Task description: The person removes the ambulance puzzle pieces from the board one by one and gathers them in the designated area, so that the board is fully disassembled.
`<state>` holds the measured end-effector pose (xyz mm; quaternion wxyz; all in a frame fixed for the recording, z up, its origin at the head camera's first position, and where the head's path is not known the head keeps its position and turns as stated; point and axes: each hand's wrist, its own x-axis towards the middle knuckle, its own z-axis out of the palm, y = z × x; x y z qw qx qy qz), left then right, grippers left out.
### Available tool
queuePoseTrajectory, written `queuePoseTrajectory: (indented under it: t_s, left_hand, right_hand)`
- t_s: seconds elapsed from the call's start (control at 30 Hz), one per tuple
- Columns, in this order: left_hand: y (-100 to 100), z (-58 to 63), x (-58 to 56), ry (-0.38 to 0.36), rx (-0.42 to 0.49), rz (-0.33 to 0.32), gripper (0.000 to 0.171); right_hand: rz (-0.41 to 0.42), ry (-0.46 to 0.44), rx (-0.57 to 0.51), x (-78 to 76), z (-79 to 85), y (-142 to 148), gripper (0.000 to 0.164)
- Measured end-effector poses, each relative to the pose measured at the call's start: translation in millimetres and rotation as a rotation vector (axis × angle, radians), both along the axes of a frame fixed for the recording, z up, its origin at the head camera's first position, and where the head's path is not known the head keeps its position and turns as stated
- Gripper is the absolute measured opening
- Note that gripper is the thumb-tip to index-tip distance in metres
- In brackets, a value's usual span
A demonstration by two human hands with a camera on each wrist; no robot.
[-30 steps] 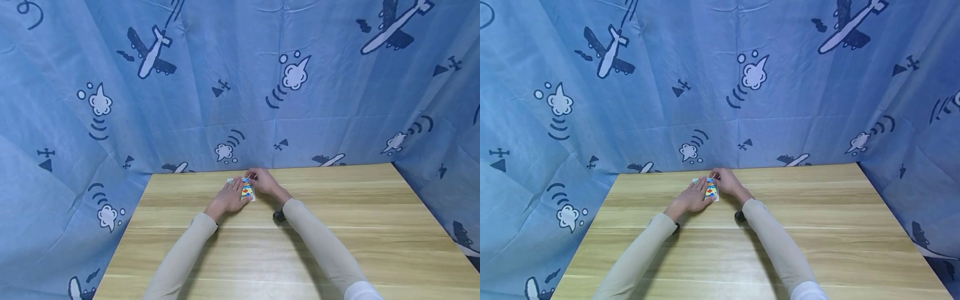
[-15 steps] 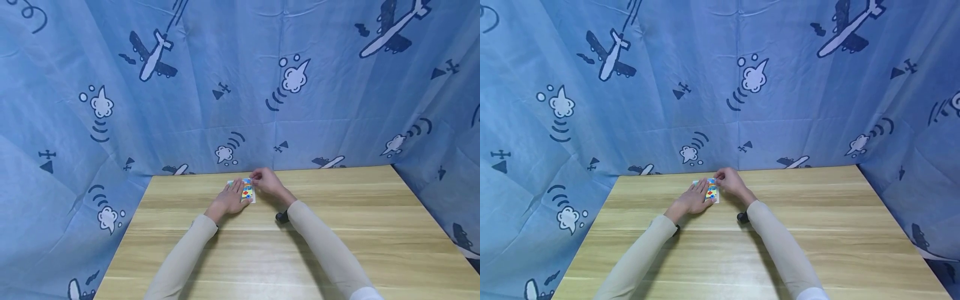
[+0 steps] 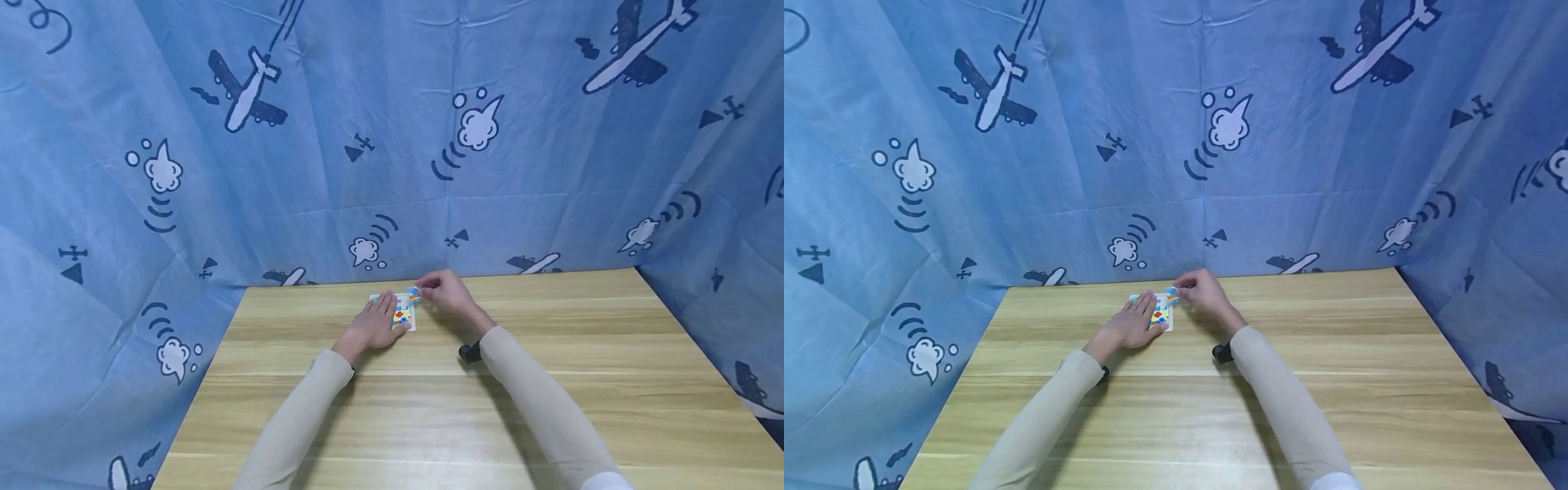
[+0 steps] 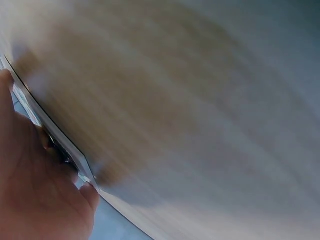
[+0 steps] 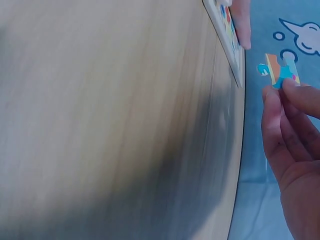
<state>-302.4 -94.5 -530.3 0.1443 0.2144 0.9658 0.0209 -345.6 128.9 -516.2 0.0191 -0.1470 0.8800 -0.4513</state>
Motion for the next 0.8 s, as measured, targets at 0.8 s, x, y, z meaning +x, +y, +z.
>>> queuePoseTrajectory:
  t_s: [0.8]
  left_hand:
    - [-1, 1.1, 1.5, 0.002, 0.01, -0.024, 0.086]
  right_hand:
    - [-0.11, -0.08, -0.161, 11.4, 1.6, 57, 0.019]
